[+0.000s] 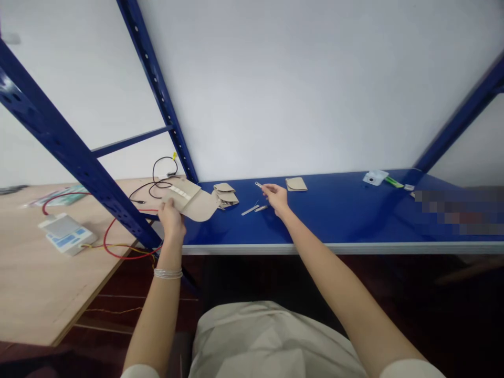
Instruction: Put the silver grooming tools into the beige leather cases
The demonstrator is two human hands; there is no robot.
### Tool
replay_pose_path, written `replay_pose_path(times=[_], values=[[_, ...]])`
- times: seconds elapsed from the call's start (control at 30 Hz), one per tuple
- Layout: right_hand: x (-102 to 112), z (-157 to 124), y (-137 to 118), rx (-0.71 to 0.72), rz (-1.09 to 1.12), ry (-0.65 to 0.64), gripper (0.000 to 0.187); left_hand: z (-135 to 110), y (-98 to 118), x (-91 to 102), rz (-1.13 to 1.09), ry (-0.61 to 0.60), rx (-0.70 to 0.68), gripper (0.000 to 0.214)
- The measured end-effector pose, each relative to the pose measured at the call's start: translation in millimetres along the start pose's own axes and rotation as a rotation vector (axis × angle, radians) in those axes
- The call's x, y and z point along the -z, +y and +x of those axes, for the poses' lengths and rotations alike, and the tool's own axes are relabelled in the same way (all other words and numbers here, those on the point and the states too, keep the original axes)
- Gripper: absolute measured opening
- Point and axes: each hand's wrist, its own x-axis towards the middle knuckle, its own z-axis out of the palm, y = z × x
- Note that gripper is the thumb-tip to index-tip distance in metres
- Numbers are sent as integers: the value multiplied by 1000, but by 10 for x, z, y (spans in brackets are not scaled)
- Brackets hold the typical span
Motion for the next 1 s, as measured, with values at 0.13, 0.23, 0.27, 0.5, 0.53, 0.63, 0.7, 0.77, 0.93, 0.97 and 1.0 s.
replay_pose_path(times=[0.13, 0.23, 0.27, 0.5, 0.53, 0.63, 0.7, 0.77, 0.93, 0.97, 1.0], values=[[38, -25, 31, 107, -413, -68, 11, 134, 138, 92, -75, 73, -54, 26], [57, -48, 38, 125, -614, -152, 7, 160, 189, 120, -82, 47, -40, 26], [57, -52, 43, 133, -622, -174, 8, 147, 188, 114, -72, 30, -24, 26], [20, -36, 95, 267, -353, -296, 18, -173, -193, -55, 215, -324, 246, 22], [15, -34, 97, 280, -328, -297, 20, -221, -291, -74, 269, -392, 257, 24], [6, -42, 91, 290, -270, -320, 24, -333, -567, -106, 386, -525, 266, 32], [-2, -60, 76, 286, -246, -358, 25, -389, -694, -116, 425, -586, 226, 35], [-12, -86, 54, 279, -240, -399, 25, -442, -765, -122, 437, -626, 177, 36], [-52, -181, -20, 290, -267, -489, 24, -552, -781, -143, 429, -655, 108, 42], [-63, -204, -35, 319, -288, -496, 23, -567, -773, -148, 418, -663, 118, 43], [-74, -227, -50, 350, -310, -498, 21, -580, -765, -152, 402, -675, 134, 45]])
